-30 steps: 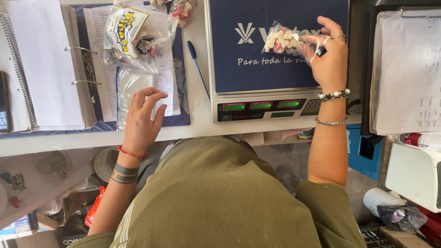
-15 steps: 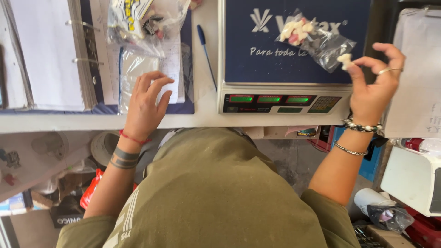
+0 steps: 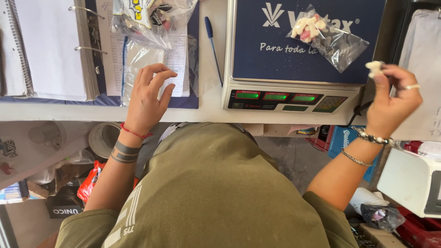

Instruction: Packaging and weighing small candies into plastic bags at a service counter.

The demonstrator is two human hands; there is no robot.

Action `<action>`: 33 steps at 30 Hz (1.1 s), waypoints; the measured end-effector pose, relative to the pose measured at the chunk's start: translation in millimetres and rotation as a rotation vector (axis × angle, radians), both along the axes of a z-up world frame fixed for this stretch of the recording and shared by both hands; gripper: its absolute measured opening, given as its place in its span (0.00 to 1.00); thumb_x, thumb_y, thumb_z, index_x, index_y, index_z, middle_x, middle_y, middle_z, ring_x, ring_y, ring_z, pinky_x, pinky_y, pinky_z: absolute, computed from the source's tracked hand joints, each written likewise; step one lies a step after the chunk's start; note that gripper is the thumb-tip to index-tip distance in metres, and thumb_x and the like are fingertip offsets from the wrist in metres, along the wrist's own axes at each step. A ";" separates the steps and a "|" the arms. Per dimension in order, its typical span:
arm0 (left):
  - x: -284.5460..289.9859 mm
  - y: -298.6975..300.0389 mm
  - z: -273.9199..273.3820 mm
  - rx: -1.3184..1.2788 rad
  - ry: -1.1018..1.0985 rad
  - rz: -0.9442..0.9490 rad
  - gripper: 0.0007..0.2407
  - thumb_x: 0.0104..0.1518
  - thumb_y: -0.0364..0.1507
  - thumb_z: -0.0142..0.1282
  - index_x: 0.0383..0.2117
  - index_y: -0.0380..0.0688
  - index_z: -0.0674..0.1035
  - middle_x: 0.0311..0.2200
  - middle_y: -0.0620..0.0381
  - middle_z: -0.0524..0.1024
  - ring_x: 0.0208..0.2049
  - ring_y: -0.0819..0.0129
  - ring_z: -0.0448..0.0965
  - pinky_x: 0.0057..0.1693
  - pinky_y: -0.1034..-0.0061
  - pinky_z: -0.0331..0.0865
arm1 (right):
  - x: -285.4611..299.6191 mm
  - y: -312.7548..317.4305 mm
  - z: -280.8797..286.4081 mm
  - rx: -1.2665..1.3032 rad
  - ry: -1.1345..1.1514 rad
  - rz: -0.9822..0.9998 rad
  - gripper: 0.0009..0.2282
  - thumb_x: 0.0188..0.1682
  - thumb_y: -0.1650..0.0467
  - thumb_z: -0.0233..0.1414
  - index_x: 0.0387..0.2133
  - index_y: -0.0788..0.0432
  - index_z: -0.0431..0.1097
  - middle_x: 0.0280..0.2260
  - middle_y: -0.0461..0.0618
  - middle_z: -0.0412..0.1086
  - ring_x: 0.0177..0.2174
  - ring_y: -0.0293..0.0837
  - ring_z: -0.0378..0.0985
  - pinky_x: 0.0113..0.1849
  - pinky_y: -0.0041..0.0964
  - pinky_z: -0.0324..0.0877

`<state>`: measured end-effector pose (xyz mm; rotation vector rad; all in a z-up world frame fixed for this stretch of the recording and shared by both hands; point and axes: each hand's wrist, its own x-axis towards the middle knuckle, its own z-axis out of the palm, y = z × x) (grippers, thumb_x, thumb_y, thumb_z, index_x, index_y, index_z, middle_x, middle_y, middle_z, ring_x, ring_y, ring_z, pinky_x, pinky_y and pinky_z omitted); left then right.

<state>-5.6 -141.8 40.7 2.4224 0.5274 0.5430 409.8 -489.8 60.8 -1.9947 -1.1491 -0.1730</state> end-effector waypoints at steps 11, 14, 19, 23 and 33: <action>-4.7 2.9 -3.2 -0.022 0.003 0.019 0.09 0.66 0.18 0.53 0.49 0.38 0.75 0.48 0.46 0.70 0.44 0.50 0.69 0.54 0.59 0.67 | -17.3 21.5 14.5 -0.128 0.158 -0.075 0.04 0.65 0.85 0.63 0.45 0.72 0.74 0.40 0.61 0.75 0.41 0.50 0.77 0.44 0.40 0.74; -2.1 2.1 -5.8 -0.028 -0.005 0.002 0.09 0.65 0.17 0.54 0.49 0.38 0.75 0.48 0.46 0.70 0.44 0.50 0.70 0.54 0.58 0.68 | -21.1 41.8 18.5 -0.150 0.066 -0.044 0.04 0.63 0.84 0.64 0.44 0.71 0.75 0.40 0.61 0.76 0.40 0.51 0.78 0.42 0.41 0.73; 0.8 3.4 -5.8 -0.015 0.008 -0.008 0.09 0.65 0.18 0.54 0.50 0.38 0.75 0.48 0.45 0.70 0.43 0.49 0.70 0.52 0.58 0.68 | -24.0 66.4 11.2 -0.118 0.073 -0.075 0.07 0.56 0.84 0.67 0.41 0.68 0.77 0.37 0.57 0.76 0.35 0.47 0.77 0.36 0.37 0.73; -0.3 2.8 -4.3 -0.028 0.019 -0.001 0.10 0.65 0.17 0.54 0.50 0.38 0.75 0.49 0.45 0.70 0.45 0.49 0.70 0.54 0.57 0.68 | -22.4 65.3 7.4 -0.039 0.181 -0.068 0.05 0.57 0.85 0.66 0.41 0.71 0.78 0.37 0.58 0.77 0.37 0.46 0.78 0.38 0.35 0.74; -0.9 1.3 -5.4 -0.026 0.015 -0.001 0.09 0.65 0.17 0.54 0.50 0.38 0.75 0.48 0.44 0.69 0.43 0.49 0.70 0.52 0.58 0.67 | -20.9 52.0 11.6 -0.100 0.057 -0.009 0.05 0.59 0.84 0.64 0.44 0.71 0.78 0.44 0.61 0.69 0.36 0.49 0.72 0.35 0.37 0.67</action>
